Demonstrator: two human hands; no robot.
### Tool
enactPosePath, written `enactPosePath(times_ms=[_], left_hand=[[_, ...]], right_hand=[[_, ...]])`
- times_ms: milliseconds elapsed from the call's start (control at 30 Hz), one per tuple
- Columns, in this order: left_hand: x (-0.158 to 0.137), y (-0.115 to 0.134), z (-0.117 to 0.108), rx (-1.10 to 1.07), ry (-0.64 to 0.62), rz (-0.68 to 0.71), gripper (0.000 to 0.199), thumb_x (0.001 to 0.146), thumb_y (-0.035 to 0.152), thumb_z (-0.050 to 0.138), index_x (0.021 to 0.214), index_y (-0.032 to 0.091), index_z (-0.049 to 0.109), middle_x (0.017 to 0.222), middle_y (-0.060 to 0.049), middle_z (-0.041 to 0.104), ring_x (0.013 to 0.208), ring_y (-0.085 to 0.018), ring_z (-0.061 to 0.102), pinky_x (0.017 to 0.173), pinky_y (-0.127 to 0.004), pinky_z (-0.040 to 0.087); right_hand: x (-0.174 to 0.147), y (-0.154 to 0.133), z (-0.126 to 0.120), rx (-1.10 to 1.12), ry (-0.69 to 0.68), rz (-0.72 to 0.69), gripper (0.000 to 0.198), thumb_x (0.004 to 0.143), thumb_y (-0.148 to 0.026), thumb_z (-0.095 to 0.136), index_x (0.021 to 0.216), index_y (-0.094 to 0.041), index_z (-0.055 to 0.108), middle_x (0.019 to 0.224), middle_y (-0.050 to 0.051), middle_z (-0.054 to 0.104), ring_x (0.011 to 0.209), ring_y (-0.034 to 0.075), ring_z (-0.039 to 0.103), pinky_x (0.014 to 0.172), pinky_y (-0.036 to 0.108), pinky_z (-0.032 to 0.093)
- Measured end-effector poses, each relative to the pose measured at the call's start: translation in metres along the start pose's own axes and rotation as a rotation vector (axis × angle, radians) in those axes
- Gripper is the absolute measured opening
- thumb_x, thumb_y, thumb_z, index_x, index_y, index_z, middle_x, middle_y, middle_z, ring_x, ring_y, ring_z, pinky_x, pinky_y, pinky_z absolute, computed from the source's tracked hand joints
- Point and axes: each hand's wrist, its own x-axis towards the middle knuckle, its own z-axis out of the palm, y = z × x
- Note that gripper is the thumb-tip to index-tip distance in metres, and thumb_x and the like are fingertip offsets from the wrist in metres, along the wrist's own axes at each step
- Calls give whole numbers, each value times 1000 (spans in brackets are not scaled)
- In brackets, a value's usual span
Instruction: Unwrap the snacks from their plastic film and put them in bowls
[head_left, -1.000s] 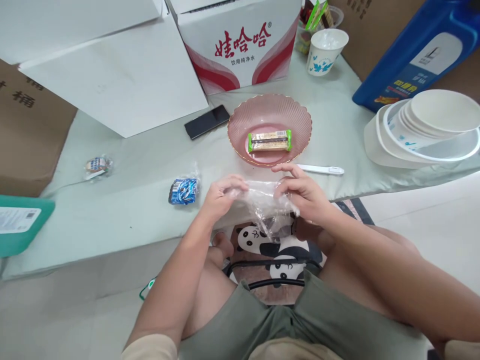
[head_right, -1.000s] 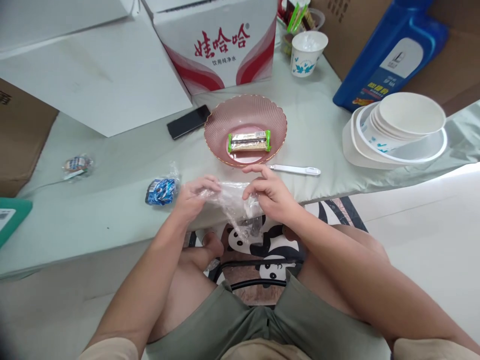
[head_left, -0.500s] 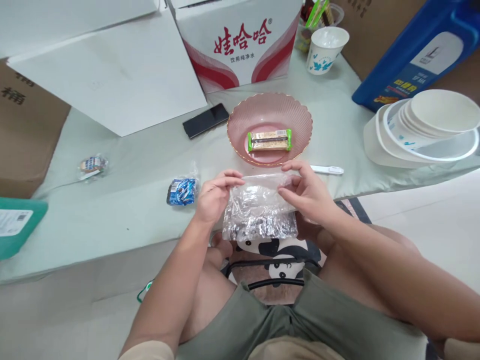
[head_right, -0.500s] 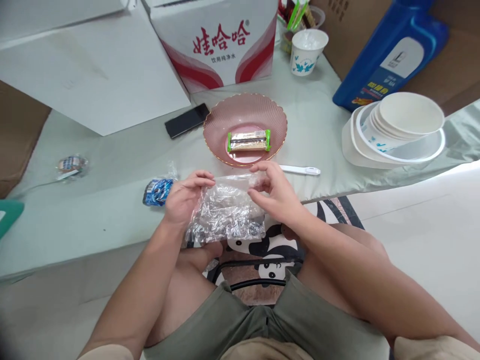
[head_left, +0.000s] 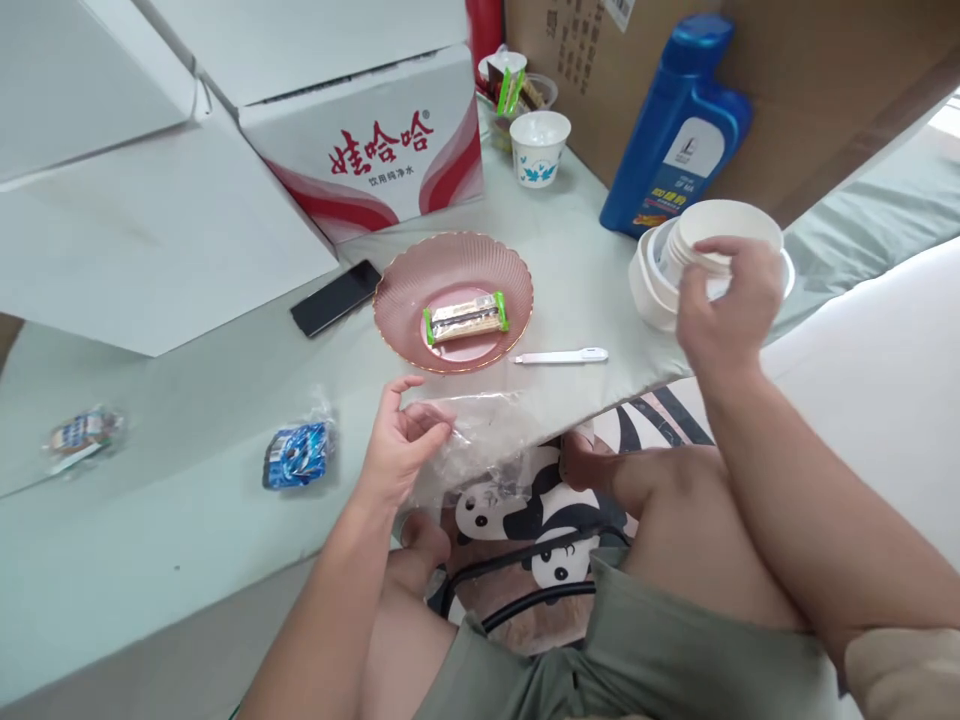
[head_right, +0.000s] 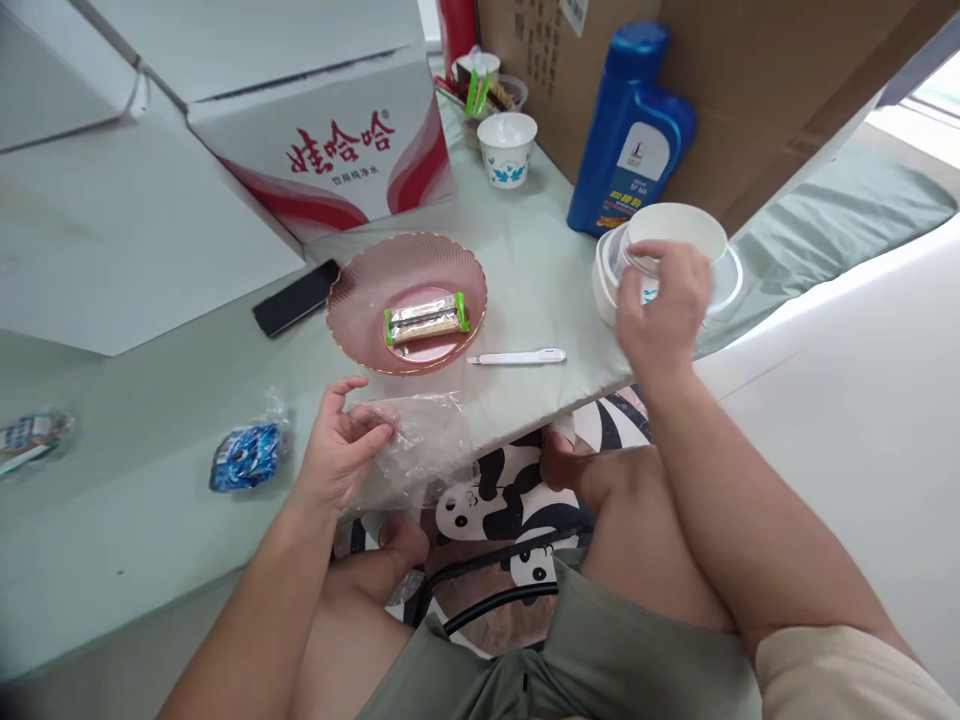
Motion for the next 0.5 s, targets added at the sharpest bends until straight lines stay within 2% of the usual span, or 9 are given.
enactPosePath(times_ms=[33,100,200,367,500], left_hand=[[2,-1,0,2,-5,7,66,68,24,87,119,28,44,75,7,72,65,-10,66,63,-20,51],[7,-3,0,14,-25,30,75,69,25,86,128,30,41,80,6,74,66,-10,66,64,-20,51],[17,-8,1,40,-59,60,89,70,23,86,141,34,33,88,5,74,67,-8,66,68,-21,52],[31,-11,6,108,-58,64,85,70,18,81,144,30,39,88,4,71,69,-9,64,69,-22,52],[34,-10,7,315,-20,59,68,71,14,73,135,24,50,96,-2,72,75,-12,66,71,-26,53]], right_hand=[[9,18,1,-100,46,48,20,89,-18,58,105,-20,69,115,19,72,121,38,58,102,56,36],[18,48,5,-213,36,121,19,88,-19,61,104,-20,72,122,20,72,132,43,50,105,59,28],[18,71,14,-260,12,162,16,88,-25,61,96,-20,74,117,17,74,130,40,52,104,57,27],[16,70,18,-290,145,173,21,76,-20,52,84,-20,71,100,9,75,120,32,58,101,54,31],[19,63,13,-341,171,161,12,74,-26,59,76,-20,68,93,11,72,120,36,57,102,62,27]])
